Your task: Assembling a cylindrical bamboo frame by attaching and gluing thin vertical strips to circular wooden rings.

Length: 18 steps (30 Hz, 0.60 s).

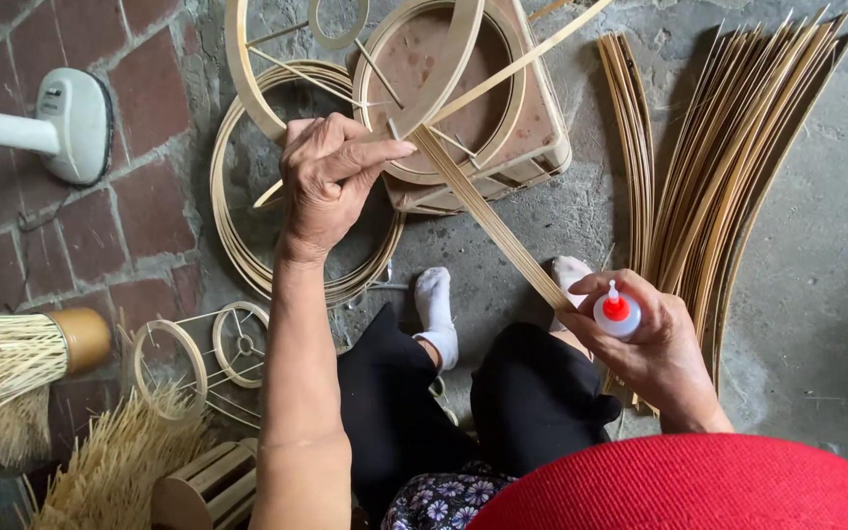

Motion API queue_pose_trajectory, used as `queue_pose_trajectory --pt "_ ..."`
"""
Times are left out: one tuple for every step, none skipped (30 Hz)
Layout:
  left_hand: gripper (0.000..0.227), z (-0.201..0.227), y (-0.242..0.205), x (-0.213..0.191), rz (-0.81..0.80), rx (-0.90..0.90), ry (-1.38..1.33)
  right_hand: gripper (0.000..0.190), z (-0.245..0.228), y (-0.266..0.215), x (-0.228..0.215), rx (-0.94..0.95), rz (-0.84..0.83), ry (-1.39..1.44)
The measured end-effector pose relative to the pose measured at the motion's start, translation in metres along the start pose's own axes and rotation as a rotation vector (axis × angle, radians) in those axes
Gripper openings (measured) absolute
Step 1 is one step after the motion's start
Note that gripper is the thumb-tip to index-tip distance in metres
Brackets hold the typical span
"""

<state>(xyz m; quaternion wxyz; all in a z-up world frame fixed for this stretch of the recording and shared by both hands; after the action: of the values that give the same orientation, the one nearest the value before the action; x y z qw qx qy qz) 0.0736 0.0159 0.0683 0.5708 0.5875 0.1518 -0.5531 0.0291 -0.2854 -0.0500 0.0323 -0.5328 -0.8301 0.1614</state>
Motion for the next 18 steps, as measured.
queue_pose_trajectory --pt "0.029 0.0 0.0 0.0 -0.002 -0.001 0.001 0.023 0.003 0.0 -0.001 0.047 0.014 -0.012" --pt "0.029 0.0 0.0 0.001 -0.003 -0.002 0.003 0.024 0.006 0.001 -0.002 0.094 0.029 -0.024" --pt "0.029 -0.001 -0.001 0.001 -0.001 -0.003 0.004 0.024 0.004 0.0 -0.002 0.092 0.028 -0.026" --pt "0.029 -0.002 -0.001 0.002 -0.001 -0.006 0.011 0.024 0.003 0.0 -0.001 0.087 0.019 -0.019" --pt "0.029 -0.003 -0.002 0.002 -0.001 -0.009 0.017 0.024 0.001 0.0 0.0 0.083 0.011 -0.012" --pt "0.029 -0.002 -0.002 0.002 0.001 -0.008 0.018 0.024 0.0 -0.002 0.002 0.081 0.011 -0.013" --pt "0.03 -0.003 -0.002 0.002 0.001 -0.011 0.021 0.023 -0.004 -0.003 0.003 0.055 0.014 -0.008" --pt "0.03 -0.003 -0.002 0.002 0.001 -0.014 0.024 0.022 -0.008 -0.004 0.005 0.029 0.016 -0.004" --pt "0.03 -0.003 -0.002 0.002 0.002 -0.014 0.024 0.022 -0.006 -0.004 0.005 0.028 0.016 -0.005" --pt "0.031 -0.003 -0.002 0.002 0.0 -0.016 0.026 0.023 -0.005 -0.003 0.004 0.028 0.017 -0.025" --pt "0.031 -0.003 -0.002 0.002 -0.003 -0.018 0.03 0.023 -0.003 -0.003 0.004 0.028 0.018 -0.045" --pt "0.031 -0.003 -0.001 0.001 -0.001 -0.018 0.03 0.023 -0.004 -0.003 0.004 0.027 0.017 -0.046" --pt "0.031 -0.002 -0.001 0.001 0.001 -0.016 0.028 0.023 -0.001 -0.004 0.001 0.059 0.044 -0.042" --pt "0.031 -0.002 0.0 0.0 0.003 -0.013 0.026 0.023 0.001 -0.005 -0.002 0.092 0.071 -0.038" --pt "0.031 -0.001 -0.001 0.001 0.002 -0.016 0.025 0.023 0.0 -0.006 -0.001 0.094 0.07 -0.039" --pt "0.031 -0.001 -0.002 0.001 0.002 -0.015 0.024 0.021 -0.002 -0.006 0.001 0.084 0.052 -0.028" --pt "0.03 -0.001 -0.002 0.001 0.004 -0.011 0.024 0.019 -0.004 -0.005 0.003 0.07 0.038 -0.017" --pt "0.03 -0.002 -0.001 0.002 0.005 -0.009 0.024 0.019 -0.004 -0.005 0.005 0.068 0.039 -0.017"
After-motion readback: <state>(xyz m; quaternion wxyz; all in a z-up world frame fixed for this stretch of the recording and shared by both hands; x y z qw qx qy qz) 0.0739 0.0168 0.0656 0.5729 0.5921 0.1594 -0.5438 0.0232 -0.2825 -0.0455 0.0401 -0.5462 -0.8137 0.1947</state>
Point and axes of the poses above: each hand's wrist, its own y-axis towards the middle knuckle, its own x-axis out of the palm, z = x × y, the point moved 8 cm from there along y, towards the middle knuckle, and after that the axes turned 3 degrees about x, right-handed, at the moved point
